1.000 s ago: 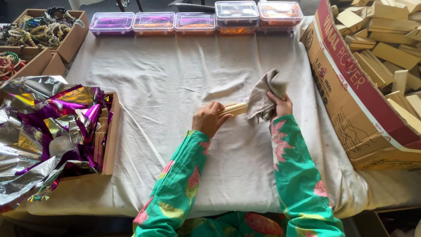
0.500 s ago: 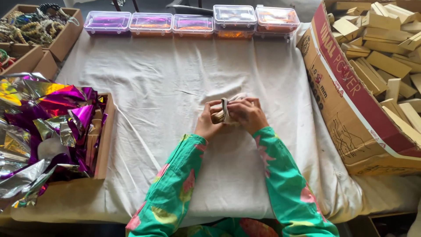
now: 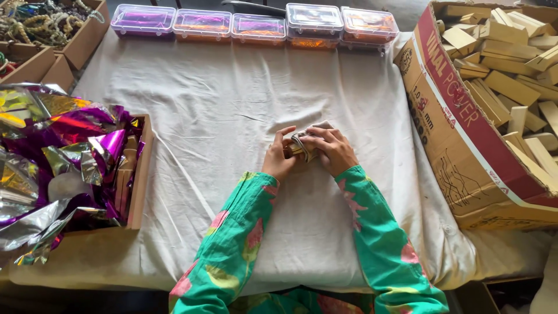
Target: The person cleans a small plastic container with a cloth and places it on a table. They then pick up a small wooden box, wipe it with the cloth, and wrap it in a shiny purple foil sheet. The wrapped box is placed on the table next to other items.
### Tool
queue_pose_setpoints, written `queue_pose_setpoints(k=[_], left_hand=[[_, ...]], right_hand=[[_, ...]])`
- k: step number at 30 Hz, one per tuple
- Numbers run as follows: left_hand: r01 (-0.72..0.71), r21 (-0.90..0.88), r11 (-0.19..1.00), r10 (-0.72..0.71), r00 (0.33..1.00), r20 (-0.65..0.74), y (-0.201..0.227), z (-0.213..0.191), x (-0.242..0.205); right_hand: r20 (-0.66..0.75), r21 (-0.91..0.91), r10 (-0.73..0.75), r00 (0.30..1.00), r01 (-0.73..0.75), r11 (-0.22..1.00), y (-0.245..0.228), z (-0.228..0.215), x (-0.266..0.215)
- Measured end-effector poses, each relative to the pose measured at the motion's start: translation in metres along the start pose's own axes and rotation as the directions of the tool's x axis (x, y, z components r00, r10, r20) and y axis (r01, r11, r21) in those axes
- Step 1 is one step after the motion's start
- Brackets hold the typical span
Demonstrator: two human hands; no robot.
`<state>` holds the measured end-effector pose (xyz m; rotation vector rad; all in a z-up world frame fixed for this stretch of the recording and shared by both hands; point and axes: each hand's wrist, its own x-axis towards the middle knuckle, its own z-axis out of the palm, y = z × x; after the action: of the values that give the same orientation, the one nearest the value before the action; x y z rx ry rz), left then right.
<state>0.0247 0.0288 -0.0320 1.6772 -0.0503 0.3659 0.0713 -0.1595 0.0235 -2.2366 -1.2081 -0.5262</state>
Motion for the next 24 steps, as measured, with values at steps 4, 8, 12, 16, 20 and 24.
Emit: queue_pose_setpoints(k=[4,8,12,16,20,24], left_hand=[[-0.012,-0.030,0.999,0.012,1.000,0.013,-0.012,0.001,0.000],[-0.056,-0.138,0.989,0.065,0.996,0.063,-0.017,0.000,0.000],[0.023,0.033,0.999,-0.023,1.000,0.006,0.012,0.003,-0.009],[0.026,0.106,0.994,-0.022,0.999,-0.037,0.017,0.001,-0.006],[-0.036,-0.083,0.996,0.037,0.999,0.011,0.001,0.002,-0.005],[-0.052,-0.040,0.998,0.054,0.998,0.042,0.004,0.005,-0.007]], right_hand=[[-0.046,-0.064,-0.046,0.998,0.043,0.997,0.001,-0.002,-0.001],[-0.172,-0.223,-0.002,0.985,-0.037,0.974,0.019,0.003,-0.004],[-0.194,-0.111,0.025,0.981,-0.047,0.993,-0.013,0.001,-0.007],[-0.112,-0.093,-0.105,0.988,0.095,0.991,-0.024,0.005,0.005],[-0.030,-0.044,0.020,0.999,-0.021,0.999,0.029,0.011,-0.008],[-0.049,-0.128,0.279,0.959,-0.283,0.950,0.023,0.005,-0.012]])
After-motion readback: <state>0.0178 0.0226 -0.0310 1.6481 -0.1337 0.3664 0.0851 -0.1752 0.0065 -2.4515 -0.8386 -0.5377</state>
